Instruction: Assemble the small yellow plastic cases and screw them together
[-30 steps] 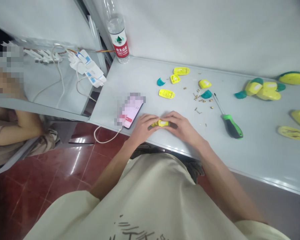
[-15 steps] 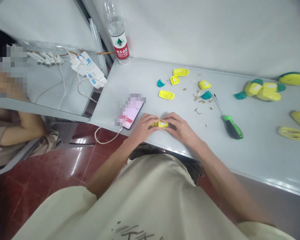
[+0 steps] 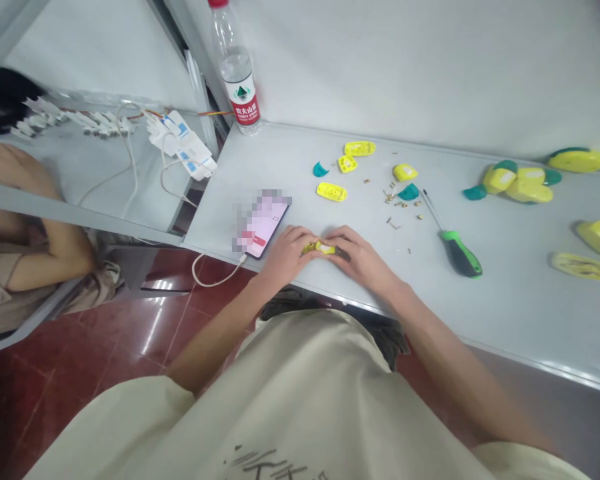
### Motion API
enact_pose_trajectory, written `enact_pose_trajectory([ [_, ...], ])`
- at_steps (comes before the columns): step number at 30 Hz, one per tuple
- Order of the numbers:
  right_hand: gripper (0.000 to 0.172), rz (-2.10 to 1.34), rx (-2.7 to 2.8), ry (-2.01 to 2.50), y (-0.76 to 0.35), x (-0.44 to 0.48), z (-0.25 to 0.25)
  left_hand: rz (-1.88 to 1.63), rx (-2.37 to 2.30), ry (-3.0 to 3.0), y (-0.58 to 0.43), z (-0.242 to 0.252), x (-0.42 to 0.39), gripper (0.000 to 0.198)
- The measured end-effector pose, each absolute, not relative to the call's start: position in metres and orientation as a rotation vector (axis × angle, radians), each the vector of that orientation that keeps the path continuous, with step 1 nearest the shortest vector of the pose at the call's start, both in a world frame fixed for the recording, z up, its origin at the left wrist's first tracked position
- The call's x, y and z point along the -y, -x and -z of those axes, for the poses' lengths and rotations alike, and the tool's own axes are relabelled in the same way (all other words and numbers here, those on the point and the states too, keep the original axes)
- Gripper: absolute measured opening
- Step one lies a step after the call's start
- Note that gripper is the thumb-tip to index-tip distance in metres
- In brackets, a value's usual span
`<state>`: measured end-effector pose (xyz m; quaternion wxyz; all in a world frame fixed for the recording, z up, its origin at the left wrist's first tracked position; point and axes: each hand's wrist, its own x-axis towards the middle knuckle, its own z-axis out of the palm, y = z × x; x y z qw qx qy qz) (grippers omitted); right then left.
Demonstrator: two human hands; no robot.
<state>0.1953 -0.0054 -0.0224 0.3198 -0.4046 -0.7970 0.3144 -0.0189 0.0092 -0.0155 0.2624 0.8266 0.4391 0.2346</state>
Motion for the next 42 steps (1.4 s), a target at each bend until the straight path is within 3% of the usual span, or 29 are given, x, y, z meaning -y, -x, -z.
enact_pose_trajectory([
  [12,0.028,-0.797,2.083,1.097,-0.193,0.010,0.023,-0.670,-1.183,-2.256,0.021,0.024,-0.002,0.032],
  [18,0.031,-0.839,2.070,1.060,-0.197,0.007,0.027,-0.569,-1.064,-2.263,0.032,0.031,-0.010,0.052],
  [36,0.038,-1.174,1.841,1.240,-0.202,-0.006,0.008,-0.940,-1.057,-1.802,0.014,0.031,-0.011,0.030],
  [42,0.047,-1.118,1.842,1.239,-0.199,0.000,-0.004,-1.125,-1.114,-1.572,0.000,0.021,-0.006,0.030],
])
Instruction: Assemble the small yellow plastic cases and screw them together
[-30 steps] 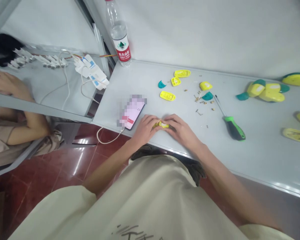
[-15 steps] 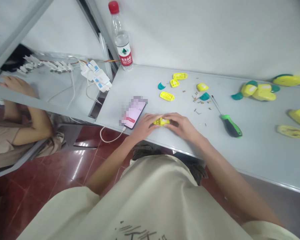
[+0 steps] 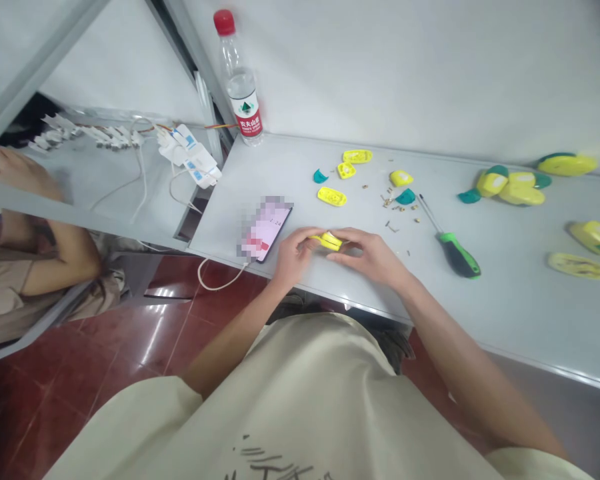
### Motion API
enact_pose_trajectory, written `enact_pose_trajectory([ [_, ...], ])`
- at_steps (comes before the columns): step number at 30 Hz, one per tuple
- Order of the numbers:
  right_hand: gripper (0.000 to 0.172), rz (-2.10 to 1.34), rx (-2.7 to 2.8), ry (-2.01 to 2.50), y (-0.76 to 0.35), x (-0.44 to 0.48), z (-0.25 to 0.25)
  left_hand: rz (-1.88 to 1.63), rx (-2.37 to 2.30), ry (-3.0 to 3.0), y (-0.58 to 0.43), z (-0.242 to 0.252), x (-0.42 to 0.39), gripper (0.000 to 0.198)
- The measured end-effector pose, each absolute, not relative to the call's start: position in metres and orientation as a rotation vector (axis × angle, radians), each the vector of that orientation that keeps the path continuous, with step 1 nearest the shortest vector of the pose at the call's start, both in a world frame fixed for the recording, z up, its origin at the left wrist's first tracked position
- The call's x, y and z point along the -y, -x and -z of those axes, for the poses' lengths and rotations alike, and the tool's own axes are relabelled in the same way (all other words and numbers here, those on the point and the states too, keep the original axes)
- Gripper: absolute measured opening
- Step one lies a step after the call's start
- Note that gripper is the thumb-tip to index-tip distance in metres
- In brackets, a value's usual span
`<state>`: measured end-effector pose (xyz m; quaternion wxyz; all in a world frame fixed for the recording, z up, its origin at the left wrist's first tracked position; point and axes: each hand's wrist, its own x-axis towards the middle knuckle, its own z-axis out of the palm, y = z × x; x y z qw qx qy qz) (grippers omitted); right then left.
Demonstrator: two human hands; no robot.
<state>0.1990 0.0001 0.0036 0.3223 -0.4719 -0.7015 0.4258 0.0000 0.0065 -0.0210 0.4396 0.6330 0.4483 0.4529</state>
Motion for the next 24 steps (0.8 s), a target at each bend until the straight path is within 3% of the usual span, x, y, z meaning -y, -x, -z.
enact_pose_trajectory([
  [9,0.040,-0.746,2.096,1.197,-0.203,0.010,-0.038,-1.244,-1.000,-1.723,-0.001,-0.006,-0.001,0.026],
  [24,0.047,-0.792,2.053,1.178,-0.206,0.032,-0.075,-1.289,-0.909,-1.900,0.007,-0.038,0.020,0.036],
])
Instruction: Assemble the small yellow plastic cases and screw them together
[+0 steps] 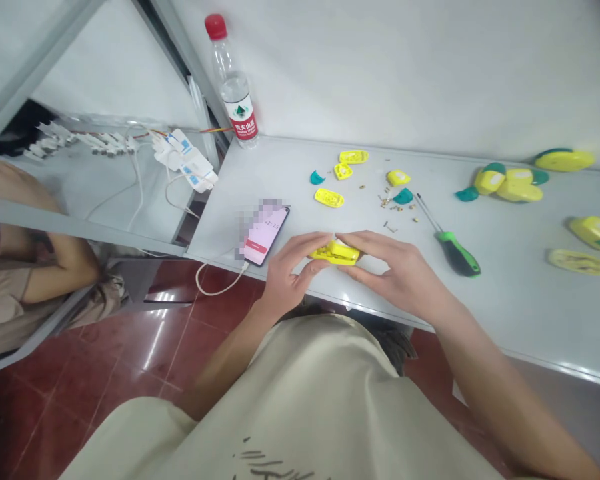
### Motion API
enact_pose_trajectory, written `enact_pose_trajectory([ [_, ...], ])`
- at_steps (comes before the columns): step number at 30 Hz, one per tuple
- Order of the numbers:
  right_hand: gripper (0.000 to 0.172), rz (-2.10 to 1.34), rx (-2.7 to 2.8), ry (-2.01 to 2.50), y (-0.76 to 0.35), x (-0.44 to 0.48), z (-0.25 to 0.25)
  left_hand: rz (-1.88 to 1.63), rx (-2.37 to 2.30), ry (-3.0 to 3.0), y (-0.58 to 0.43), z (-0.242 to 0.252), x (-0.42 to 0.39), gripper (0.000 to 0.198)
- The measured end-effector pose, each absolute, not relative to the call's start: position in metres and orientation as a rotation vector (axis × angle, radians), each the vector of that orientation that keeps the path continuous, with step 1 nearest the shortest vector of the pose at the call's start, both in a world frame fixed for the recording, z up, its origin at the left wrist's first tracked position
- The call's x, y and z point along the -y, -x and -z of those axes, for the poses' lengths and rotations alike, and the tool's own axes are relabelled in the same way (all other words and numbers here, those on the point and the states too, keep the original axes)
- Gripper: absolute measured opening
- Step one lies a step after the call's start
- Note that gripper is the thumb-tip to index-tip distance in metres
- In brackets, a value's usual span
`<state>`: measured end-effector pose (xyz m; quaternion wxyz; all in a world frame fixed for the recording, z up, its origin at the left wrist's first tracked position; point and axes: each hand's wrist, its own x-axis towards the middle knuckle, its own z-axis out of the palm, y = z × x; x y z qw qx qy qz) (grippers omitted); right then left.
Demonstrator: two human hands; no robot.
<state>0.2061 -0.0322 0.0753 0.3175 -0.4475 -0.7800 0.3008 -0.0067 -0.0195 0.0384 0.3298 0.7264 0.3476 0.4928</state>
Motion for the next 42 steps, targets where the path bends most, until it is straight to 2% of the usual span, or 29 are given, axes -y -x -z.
enact_pose_trajectory([
  [9,0.045,-1.081,1.879,1.281,-0.213,0.031,-0.079,-1.278,-0.952,-1.893,0.006,-0.042,0.025,0.034],
  [14,0.038,-1.152,1.660,1.374,-0.212,0.027,-0.075,-1.278,-0.942,-1.898,0.006,-0.040,0.024,0.036],
  [19,0.035,-0.964,1.557,1.566,-0.220,0.012,-0.052,-1.280,-0.963,-1.895,0.007,-0.038,0.022,0.035],
  [25,0.038,-0.606,1.732,1.670,-0.236,-0.002,0.001,-1.302,-0.942,-1.915,0.008,-0.035,0.021,0.036],
  [33,0.037,-0.513,1.939,1.629,-0.243,-0.005,0.024,-1.316,-0.922,-2.001,0.011,-0.026,0.017,0.037],
  [35,0.038,-0.591,1.842,1.664,-0.242,-0.006,0.020,-1.337,-0.924,-2.049,0.011,-0.023,0.015,0.035],
  [42,0.038,-1.188,1.182,1.562,-0.245,-0.008,0.002,-1.370,-0.969,-2.246,0.015,0.006,-0.002,0.034],
])
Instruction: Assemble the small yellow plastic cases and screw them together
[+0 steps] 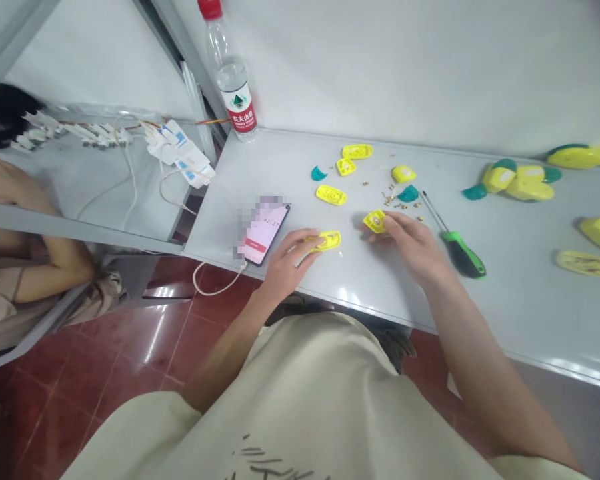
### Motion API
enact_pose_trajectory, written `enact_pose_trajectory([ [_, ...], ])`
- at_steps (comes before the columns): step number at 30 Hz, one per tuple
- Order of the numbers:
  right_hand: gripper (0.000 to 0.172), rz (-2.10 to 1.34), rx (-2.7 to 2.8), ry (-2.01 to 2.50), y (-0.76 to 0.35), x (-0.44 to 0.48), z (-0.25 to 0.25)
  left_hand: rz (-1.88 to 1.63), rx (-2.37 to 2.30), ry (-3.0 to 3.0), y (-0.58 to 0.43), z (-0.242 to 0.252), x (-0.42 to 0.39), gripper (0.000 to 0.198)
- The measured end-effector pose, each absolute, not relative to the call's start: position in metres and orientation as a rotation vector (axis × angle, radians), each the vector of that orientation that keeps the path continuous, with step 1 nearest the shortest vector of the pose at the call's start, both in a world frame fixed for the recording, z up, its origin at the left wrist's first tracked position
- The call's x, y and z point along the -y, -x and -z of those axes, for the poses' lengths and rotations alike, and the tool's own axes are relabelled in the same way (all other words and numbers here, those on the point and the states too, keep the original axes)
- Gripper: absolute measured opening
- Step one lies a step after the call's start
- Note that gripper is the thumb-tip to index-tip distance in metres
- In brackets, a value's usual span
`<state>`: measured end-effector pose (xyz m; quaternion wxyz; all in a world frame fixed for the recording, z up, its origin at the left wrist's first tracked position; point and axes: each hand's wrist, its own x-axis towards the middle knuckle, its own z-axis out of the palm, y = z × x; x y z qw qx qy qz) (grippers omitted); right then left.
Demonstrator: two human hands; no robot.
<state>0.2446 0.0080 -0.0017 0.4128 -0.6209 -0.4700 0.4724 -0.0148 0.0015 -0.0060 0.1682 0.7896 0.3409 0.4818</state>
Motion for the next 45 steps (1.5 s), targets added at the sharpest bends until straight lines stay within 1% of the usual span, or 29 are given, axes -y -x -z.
enact_pose_trajectory([
  [3,0.035,-1.245,1.123,1.504,-0.249,-0.007,0.001,-1.358,-1.002,-2.263,0.017,0.017,-0.007,0.034],
  [6,0.031,-1.203,1.182,1.509,-0.253,-0.005,0.003,-1.363,-0.996,-2.283,0.019,0.019,-0.008,0.035],
  [8,0.029,-1.059,1.282,1.586,-0.257,-0.004,0.006,-1.371,-0.967,-2.308,0.020,0.017,-0.008,0.037],
  [11,0.026,-0.677,1.499,1.761,-0.264,-0.005,0.016,-1.398,-0.942,-2.358,0.019,0.015,-0.009,0.040],
  [14,0.031,-0.382,1.717,1.805,-0.265,-0.007,0.023,-1.411,-0.978,-2.397,0.017,0.014,-0.012,0.041],
  [16,0.034,-0.302,1.780,1.762,-0.260,-0.006,0.019,-1.413,-1.020,-2.406,0.016,0.013,-0.014,0.043],
  [18,0.032,-0.370,1.745,1.693,-0.249,-0.004,0.007,-1.426,-1.032,-2.406,0.014,0.012,-0.015,0.045],
  [20,0.031,-0.634,1.694,1.582,-0.235,-0.001,-0.007,-1.439,-0.999,-2.404,0.013,0.010,-0.016,0.048],
  [23,0.035,-0.892,1.675,1.455,-0.216,0.001,-0.023,-1.437,-0.922,-2.399,0.009,0.009,-0.016,0.053],
  [26,0.035,-1.003,1.659,1.406,-0.207,-0.004,-0.021,-1.393,-0.923,-2.388,0.005,0.013,-0.018,0.051],
  [33,0.022,-0.956,1.658,1.368,-0.208,-0.020,-0.003,-1.132,-1.043,-2.079,-0.001,0.024,-0.025,0.039],
  [37,0.013,-0.829,1.728,1.273,-0.208,-0.022,0.004,-1.129,-1.063,-2.039,-0.005,0.025,-0.026,0.029],
  [41,0.014,-0.687,1.792,1.236,-0.206,-0.024,0.009,-1.213,-1.074,-2.037,-0.008,0.028,-0.027,0.025],
  [43,0.015,-0.714,1.781,1.239,-0.204,-0.025,0.009,-1.228,-1.095,-1.999,-0.008,0.030,-0.028,0.025],
  [45,0.019,-0.816,1.726,1.263,-0.202,-0.025,0.008,-1.212,-1.130,-1.916,-0.008,0.031,-0.028,0.026],
])
